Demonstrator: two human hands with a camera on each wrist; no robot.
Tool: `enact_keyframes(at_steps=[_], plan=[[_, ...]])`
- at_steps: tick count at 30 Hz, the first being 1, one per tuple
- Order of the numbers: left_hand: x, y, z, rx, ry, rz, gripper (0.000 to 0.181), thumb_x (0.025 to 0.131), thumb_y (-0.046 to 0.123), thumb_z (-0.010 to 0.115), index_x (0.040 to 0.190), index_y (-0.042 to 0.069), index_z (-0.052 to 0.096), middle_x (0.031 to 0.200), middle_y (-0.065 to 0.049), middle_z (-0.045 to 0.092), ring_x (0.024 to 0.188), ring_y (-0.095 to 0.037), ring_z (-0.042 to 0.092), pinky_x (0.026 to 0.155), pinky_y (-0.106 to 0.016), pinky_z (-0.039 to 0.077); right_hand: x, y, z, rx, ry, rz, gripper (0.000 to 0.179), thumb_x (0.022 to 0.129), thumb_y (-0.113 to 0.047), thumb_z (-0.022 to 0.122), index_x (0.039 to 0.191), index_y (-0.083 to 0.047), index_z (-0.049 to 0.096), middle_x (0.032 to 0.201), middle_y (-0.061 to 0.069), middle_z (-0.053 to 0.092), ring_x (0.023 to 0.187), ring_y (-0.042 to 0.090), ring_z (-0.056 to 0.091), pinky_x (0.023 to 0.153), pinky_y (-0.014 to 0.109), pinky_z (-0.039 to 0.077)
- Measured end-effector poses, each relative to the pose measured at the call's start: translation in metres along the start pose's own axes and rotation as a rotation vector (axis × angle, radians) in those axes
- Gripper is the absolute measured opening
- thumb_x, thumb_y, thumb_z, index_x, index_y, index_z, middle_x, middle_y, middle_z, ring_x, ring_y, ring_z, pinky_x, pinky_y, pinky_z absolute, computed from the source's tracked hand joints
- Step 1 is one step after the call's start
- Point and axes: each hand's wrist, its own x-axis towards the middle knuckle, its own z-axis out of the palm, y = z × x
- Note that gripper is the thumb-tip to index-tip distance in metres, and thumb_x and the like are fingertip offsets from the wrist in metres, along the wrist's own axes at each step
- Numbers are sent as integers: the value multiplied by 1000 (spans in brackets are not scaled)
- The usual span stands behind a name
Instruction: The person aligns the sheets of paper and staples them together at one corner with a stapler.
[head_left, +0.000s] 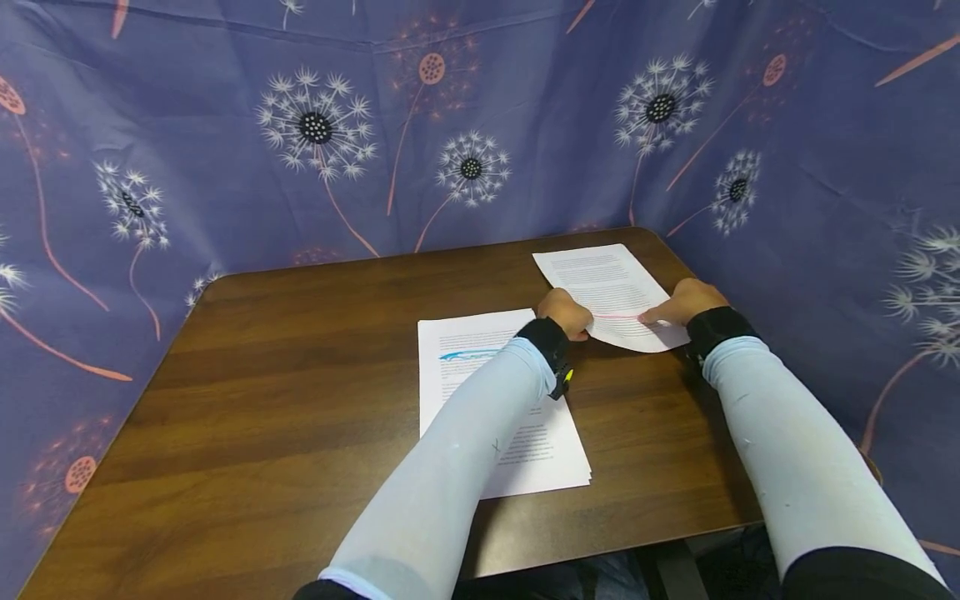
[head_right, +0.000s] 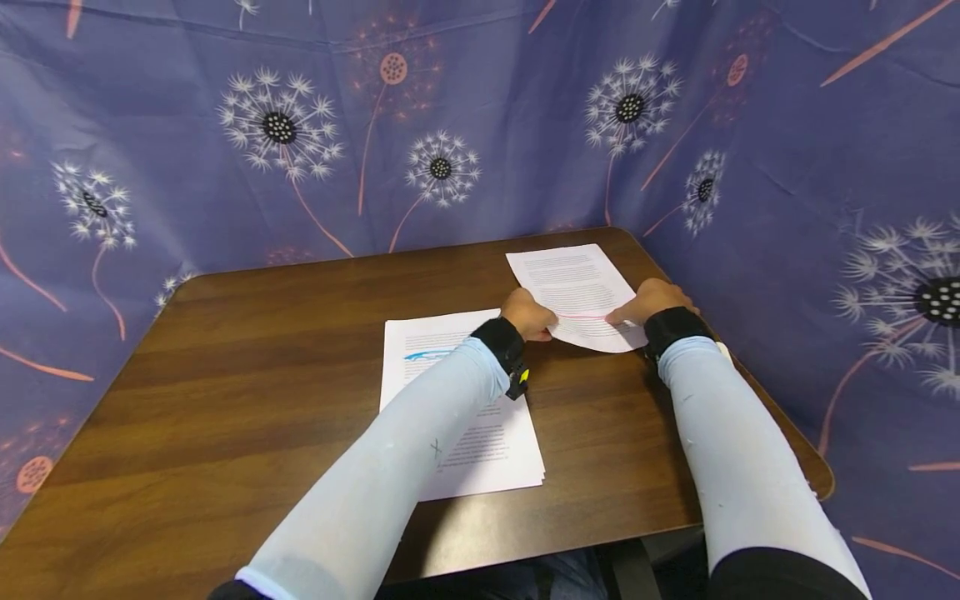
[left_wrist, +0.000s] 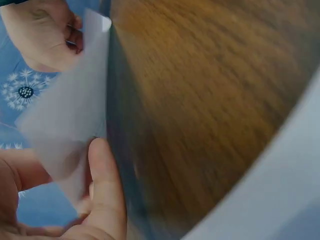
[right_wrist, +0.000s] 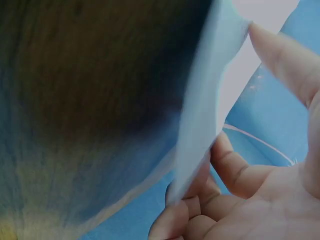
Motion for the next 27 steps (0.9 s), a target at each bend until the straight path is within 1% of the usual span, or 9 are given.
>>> enact_keyframes(at_steps=[4, 9, 11, 13, 15, 17, 20, 23, 27], plan=[[-4, 2, -1, 125, 54, 38, 17, 88, 9, 70, 101, -2, 68, 86, -12, 71, 48, -18, 68, 51, -29, 59, 4, 3, 0, 15, 22, -44, 78, 91, -50, 63, 130, 17, 55, 126, 34, 59, 104, 44, 55, 90, 57, 48], [-8, 7, -7, 215, 86, 80, 20, 94, 20, 64, 97, 2, 72, 78, -9, 72, 52, -19, 68, 51, -29, 56, 8, 5, -1, 38, 79, -70, 61, 92, -37, 53, 124, 15, 60, 124, 35, 60, 103, 46, 55, 88, 56, 48], [-11, 8, -12, 269, 104, 104, 23, 96, 25, 63, 93, 5, 73, 76, -6, 71, 58, -18, 66, 53, -29, 53, 8, 7, -1, 42, 101, -105, 50, 92, -33, 51, 113, 9, 67, 117, 31, 63, 99, 44, 55, 83, 53, 48], [-16, 10, -19, 306, 117, 128, 25, 96, 28, 61, 92, 6, 73, 78, -4, 70, 65, -19, 64, 57, -30, 52, 6, 8, -2, 47, 125, -148, 39, 91, -32, 51, 92, 2, 70, 100, 24, 64, 91, 40, 56, 76, 46, 47], [-20, 11, -27, 329, 128, 148, 26, 97, 31, 60, 95, 8, 71, 82, -3, 66, 71, -20, 61, 62, -31, 51, 2, 8, -4, 65, 147, -187, 32, 89, -30, 52, 72, -6, 65, 81, 14, 60, 81, 34, 54, 68, 41, 43], [-25, 14, -36, 350, 131, 165, 27, 98, 34, 59, 95, 9, 69, 82, -2, 61, 73, -20, 58, 65, -32, 49, -2, 6, -7, 87, 170, -221, 31, 89, -30, 53, 64, -13, 59, 70, 5, 53, 74, 29, 52, 63, 37, 39], [-24, 17, -50, 347, 110, 172, 28, 99, 37, 57, 84, 13, 62, 74, 1, 52, 67, -17, 52, 60, -31, 43, -10, 3, -11, 114, 190, -252, 28, 90, -30, 54, 68, -13, 62, 68, 2, 52, 70, 27, 50, 59, 35, 37], [-20, 17, -63, 350, 91, 177, 38, 98, 38, 57, 68, 17, 47, 64, 4, 40, 57, -14, 41, 52, -29, 34, -19, -2, -14, 120, 192, -275, 27, 92, -31, 56, 83, -9, 69, 78, 6, 60, 76, 28, 53, 60, 35, 39], [-20, 16, -81, 339, 83, 199, 47, 96, 36, 58, 60, 18, 35, 57, 6, 30, 51, -12, 31, 48, -28, 26, -32, -10, -18, 149, 199, -314, 28, 95, -32, 58, 94, -7, 71, 87, 9, 66, 80, 29, 56, 63, 36, 41]])
